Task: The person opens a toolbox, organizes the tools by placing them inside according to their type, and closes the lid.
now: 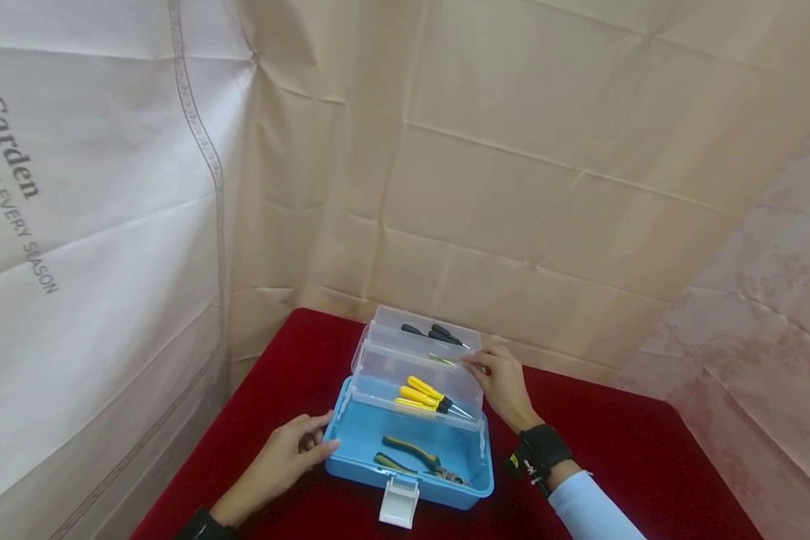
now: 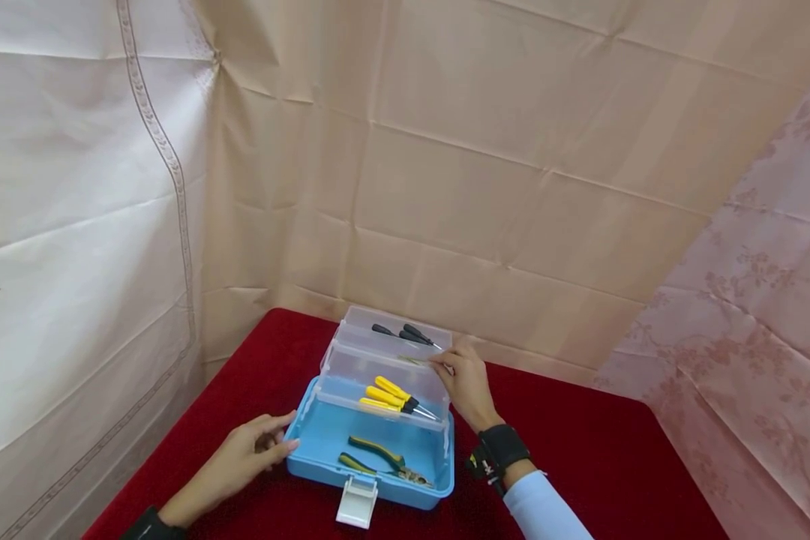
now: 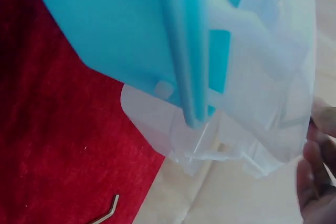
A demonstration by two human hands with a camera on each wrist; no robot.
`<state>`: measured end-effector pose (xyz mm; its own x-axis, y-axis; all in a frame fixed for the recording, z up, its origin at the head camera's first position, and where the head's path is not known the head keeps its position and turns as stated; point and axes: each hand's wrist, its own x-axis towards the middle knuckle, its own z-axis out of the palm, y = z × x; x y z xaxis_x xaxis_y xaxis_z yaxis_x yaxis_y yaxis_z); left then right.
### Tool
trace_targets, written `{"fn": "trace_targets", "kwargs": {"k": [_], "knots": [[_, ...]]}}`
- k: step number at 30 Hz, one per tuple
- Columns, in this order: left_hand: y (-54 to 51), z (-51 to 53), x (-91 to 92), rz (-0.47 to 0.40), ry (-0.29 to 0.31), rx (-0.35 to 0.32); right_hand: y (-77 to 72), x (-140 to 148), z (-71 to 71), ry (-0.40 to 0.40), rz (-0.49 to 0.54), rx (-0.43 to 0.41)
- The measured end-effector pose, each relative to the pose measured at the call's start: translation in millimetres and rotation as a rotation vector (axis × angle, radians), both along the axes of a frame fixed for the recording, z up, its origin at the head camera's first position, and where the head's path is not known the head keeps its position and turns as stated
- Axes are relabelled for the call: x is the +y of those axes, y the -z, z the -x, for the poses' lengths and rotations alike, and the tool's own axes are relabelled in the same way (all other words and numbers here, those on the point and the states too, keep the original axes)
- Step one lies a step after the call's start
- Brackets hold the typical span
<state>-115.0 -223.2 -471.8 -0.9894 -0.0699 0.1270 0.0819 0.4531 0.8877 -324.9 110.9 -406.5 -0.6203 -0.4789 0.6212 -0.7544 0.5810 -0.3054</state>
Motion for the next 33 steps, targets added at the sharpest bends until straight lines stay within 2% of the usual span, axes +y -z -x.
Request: {"fn": "trace_targets", "kwargs": {"k": [5,8,11,15,17,19,23,25,28,33], "knots": [[1.0,1.4,0.0,-0.002,-0.018,-0.009,2.3,10,0.5,-0.014,-0.038,0.005],[1.0,1.8,-0.2,-0.005,-0.023,-0.011,6.6,27,3.8,0.042,-0.005,-0.02],[0.1,1.7,-1.0,0.0,-0.024,-0.012,13.7,50,11.0,0.144,-0.019,-0.131],[-2.5,0.7,-3.2,0.004,-0.032,-0.02,32.7,80,22.4,0.254,-0.176,-0.366],[-3.0,0.7,-4.2,0.003,-0.028,-0.023,45.6,92,27.9,0.29,-0.228,-0.456],[-2.6,0.8,-4.9,0.002,-0.021,-0.022,55.9,100,30.1,0.323,-0.242,-0.501],[-1.3,0.6,-4.2,0.004,-0.011,-0.02,69.5,108,35.9,0.383,-0.206,-0.549],[-1.3,0.5,-3.0,0.005,-0.012,-0.02,72.7,109,40.0,0.395,-0.188,-0.588],[-2.1,-0.4,-1.3,0.002,-0.018,-0.025,76.2,114,45.9,0.369,-0.186,-0.652],[-2.7,-1.0,-0.6,0.004,-0.018,-0.036,68.3,120,41.4,0.286,-0.244,-0.711]]}}
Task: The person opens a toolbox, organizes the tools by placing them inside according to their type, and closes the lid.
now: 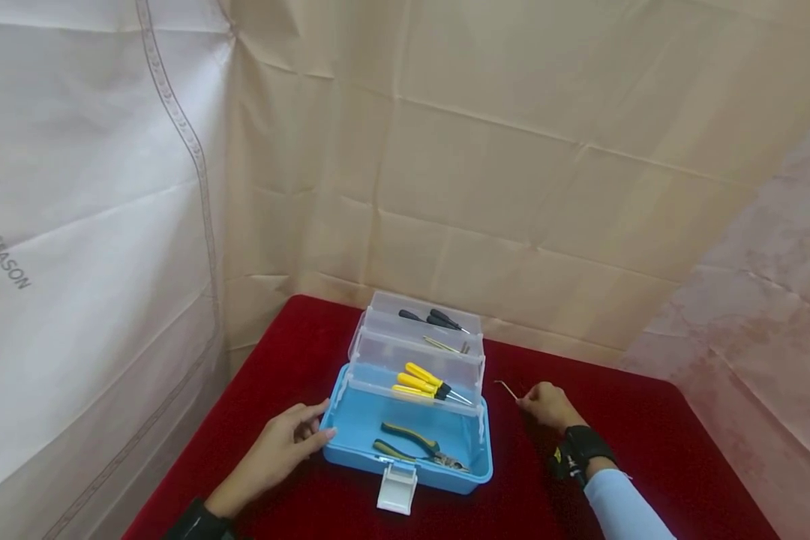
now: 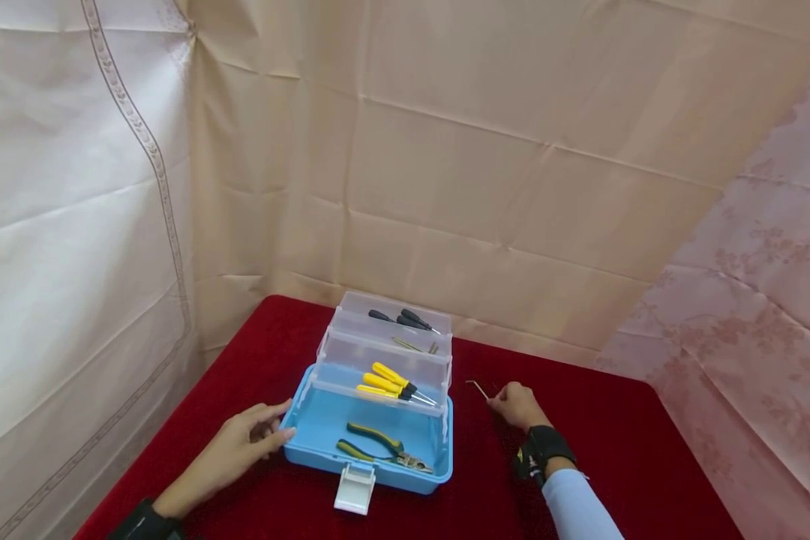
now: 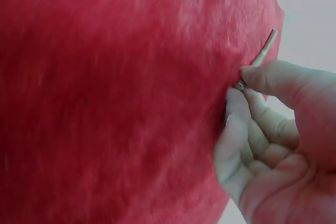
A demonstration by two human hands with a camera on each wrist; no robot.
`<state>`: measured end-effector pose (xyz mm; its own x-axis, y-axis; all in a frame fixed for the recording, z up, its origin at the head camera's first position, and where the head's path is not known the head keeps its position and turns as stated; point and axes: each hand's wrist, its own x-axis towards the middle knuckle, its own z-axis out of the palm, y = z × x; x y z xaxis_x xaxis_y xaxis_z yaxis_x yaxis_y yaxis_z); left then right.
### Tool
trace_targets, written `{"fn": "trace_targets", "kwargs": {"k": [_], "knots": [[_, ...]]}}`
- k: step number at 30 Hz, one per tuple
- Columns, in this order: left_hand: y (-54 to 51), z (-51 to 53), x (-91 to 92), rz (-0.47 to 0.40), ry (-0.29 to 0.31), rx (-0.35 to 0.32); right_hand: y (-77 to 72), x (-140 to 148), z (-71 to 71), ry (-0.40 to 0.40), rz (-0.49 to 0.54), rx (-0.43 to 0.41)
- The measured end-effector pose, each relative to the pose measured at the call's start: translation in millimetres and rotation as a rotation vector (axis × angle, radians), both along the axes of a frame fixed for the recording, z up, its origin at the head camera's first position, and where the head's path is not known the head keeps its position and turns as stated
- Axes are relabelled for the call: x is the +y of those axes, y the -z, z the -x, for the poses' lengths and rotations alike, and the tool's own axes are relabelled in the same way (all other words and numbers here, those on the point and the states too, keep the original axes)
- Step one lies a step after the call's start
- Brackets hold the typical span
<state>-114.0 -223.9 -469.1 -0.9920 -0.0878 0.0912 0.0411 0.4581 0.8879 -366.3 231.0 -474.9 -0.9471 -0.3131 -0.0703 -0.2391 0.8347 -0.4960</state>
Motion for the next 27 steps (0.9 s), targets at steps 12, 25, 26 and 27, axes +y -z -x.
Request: {"fn": "trace_targets", "kwargs": {"k": [12,25,26,27], "knots": [[4.7,3.3,0.8,0.02,0.002,-0.006,-2.9,14,-13.4,0.03,-0.051,0.053],[5.8,3.4,0.6,0.016,0.002,-0.003,-11.2,27,-24.4,0.118,-0.003,0.229],[6.0,3.4,0.6,0.018,0.0,-0.003,-12.5,26,-25.5,0.115,0.002,0.238],[6.0,3.6,0.9,0.021,-0.003,-0.003,-13.5,26,-26.2,0.112,0.006,0.248]]}}
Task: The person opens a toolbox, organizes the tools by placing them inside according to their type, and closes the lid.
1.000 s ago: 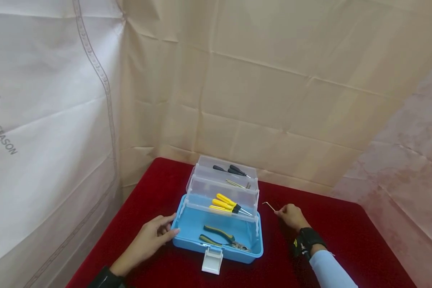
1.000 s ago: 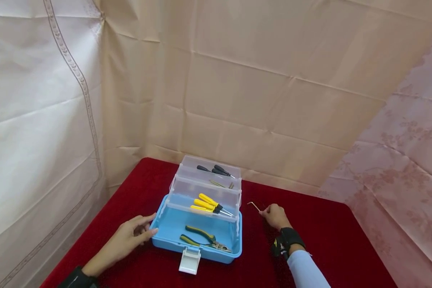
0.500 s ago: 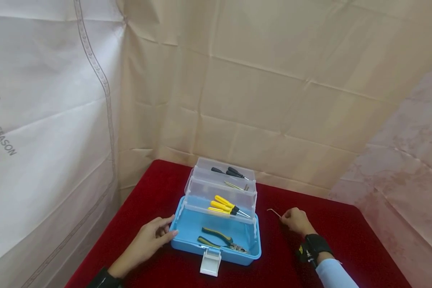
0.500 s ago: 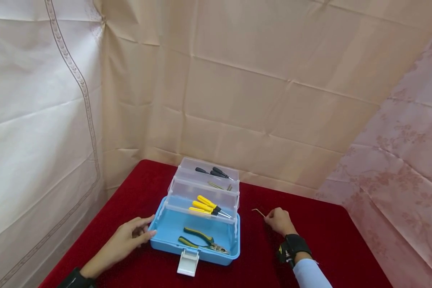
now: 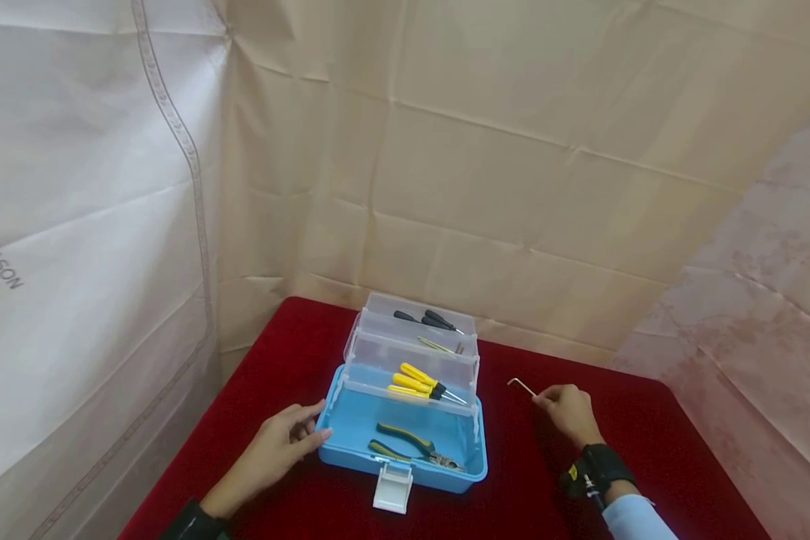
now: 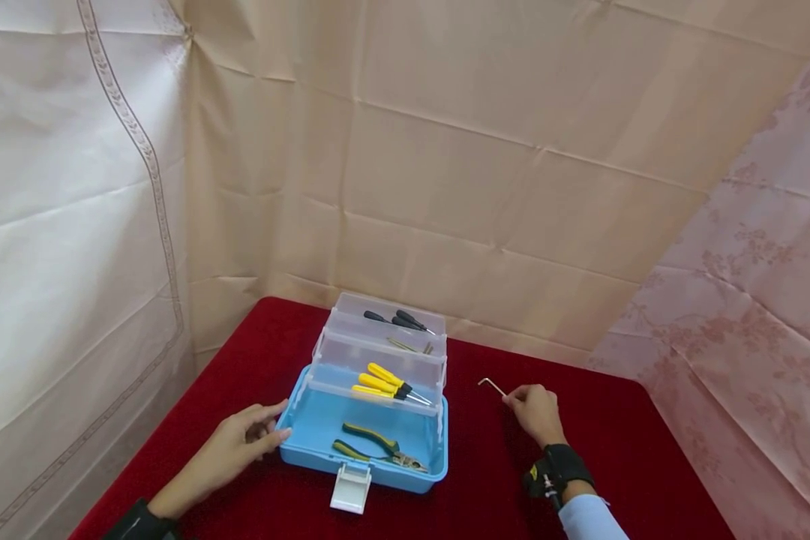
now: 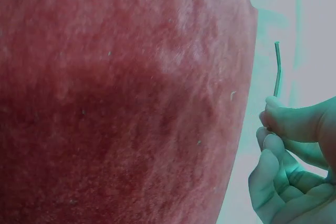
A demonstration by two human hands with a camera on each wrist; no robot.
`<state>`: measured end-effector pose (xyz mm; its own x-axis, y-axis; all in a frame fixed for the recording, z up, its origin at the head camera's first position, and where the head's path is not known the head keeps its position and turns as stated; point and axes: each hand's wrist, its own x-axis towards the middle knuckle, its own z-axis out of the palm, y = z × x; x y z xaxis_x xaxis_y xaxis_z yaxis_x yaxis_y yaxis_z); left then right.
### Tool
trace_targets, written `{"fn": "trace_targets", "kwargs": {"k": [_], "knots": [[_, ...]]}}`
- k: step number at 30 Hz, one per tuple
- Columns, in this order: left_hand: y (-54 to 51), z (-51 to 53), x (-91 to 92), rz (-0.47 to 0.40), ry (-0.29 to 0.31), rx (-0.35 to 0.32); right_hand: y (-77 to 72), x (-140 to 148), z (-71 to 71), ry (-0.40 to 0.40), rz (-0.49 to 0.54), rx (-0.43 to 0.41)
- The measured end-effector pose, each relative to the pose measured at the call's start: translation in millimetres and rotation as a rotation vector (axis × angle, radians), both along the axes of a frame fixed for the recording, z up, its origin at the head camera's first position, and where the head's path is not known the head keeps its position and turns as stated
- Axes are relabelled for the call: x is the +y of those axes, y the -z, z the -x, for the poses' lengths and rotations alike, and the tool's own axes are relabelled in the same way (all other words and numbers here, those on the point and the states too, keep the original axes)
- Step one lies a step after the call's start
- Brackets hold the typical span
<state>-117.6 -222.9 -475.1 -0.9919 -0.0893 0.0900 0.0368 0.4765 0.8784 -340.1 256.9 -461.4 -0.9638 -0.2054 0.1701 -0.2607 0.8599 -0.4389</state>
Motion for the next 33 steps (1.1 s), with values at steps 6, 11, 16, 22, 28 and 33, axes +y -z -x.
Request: {"fn": "trace_targets", "kwargs": {"k": [6,11,16,22,28,33], "knots": [[-0.6,-0.3,0.3,0.0,-0.004,-0.004,-6.8,-6,-6.8,-0.003,0.016,0.03],[0.2,0.3,-0.2,-0.005,0.004,-0.009,-11.8,-13,-10.3,0.007,0.036,0.075],[0.8,0.0,-0.8,-0.011,0.007,-0.002,-19.1,-24,-12.6,-0.006,0.072,0.111],[0.8,-0.8,0.0,-0.013,0.005,0.006,-28.1,-35,-15.1,-0.012,0.091,0.126],[1.5,0.3,-1.3,-0.012,0.016,0.003,-33.3,-43,-14.2,-0.011,0.119,0.132],[1.4,0.7,-1.4,-0.006,0.016,0.006,-38.6,-50,-13.6,-0.023,0.15,0.138]]}}
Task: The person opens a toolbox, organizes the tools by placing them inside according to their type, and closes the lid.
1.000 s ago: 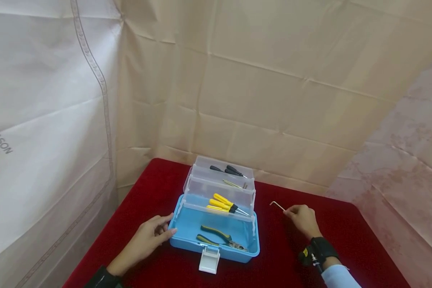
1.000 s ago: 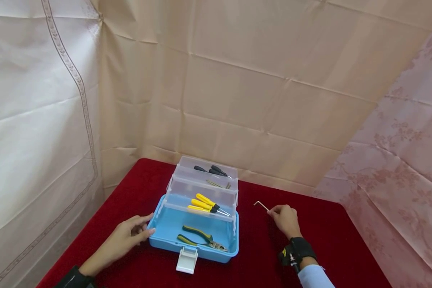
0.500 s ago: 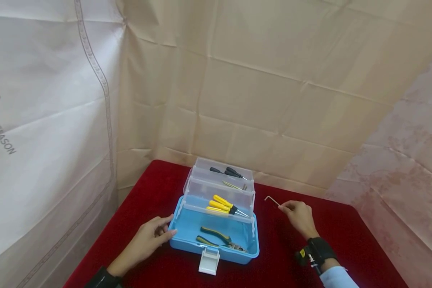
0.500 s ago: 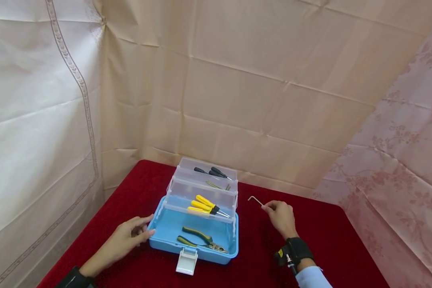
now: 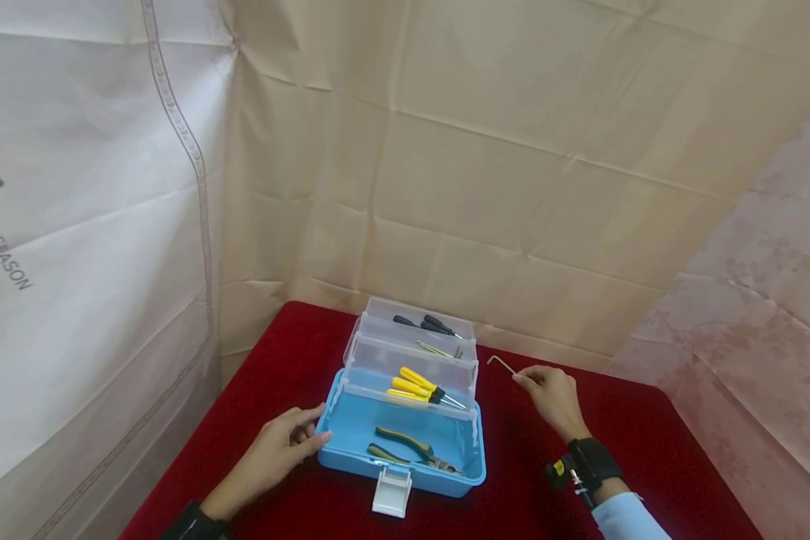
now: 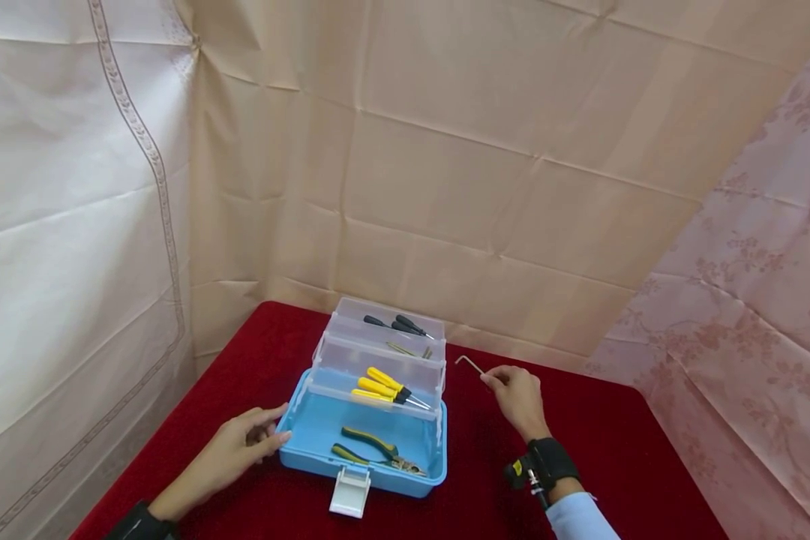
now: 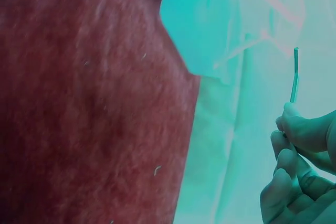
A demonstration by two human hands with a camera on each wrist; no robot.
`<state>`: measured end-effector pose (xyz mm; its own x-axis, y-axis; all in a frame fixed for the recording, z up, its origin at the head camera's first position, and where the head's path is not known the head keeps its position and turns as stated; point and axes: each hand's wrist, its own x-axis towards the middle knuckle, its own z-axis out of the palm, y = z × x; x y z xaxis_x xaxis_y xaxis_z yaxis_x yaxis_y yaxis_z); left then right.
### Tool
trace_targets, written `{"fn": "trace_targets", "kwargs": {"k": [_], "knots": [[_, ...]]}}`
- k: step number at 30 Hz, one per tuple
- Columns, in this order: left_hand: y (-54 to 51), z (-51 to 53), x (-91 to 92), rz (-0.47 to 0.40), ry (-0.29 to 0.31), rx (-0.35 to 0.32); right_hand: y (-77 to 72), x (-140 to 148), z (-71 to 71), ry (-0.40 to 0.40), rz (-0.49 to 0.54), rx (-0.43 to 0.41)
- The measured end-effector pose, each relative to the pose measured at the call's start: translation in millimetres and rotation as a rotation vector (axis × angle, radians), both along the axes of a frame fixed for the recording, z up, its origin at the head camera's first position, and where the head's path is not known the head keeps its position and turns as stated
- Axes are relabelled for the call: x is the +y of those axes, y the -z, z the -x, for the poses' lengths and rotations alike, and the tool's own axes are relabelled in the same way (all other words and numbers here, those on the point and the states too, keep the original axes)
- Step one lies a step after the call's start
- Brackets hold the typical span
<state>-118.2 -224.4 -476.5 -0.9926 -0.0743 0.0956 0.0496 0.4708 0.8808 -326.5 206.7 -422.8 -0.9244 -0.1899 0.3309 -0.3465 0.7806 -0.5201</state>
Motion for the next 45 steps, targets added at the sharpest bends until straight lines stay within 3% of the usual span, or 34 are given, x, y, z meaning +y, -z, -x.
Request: {"fn": "trace_targets", "kwargs": {"k": [9,21,45], "knots": [[-1.3,0.3,3.0,-0.007,-0.03,-0.019,-9.5,-14,-6.2,-0.042,0.033,0.044],[-0.6,0.4,2.2,-0.007,-0.019,-0.01,-22.6,-32,-14.5,-0.097,0.052,0.044],[2.4,0.0,2.0,-0.013,0.008,0.018,-26.0,-72,-12.1,-0.215,0.1,0.095]]}}
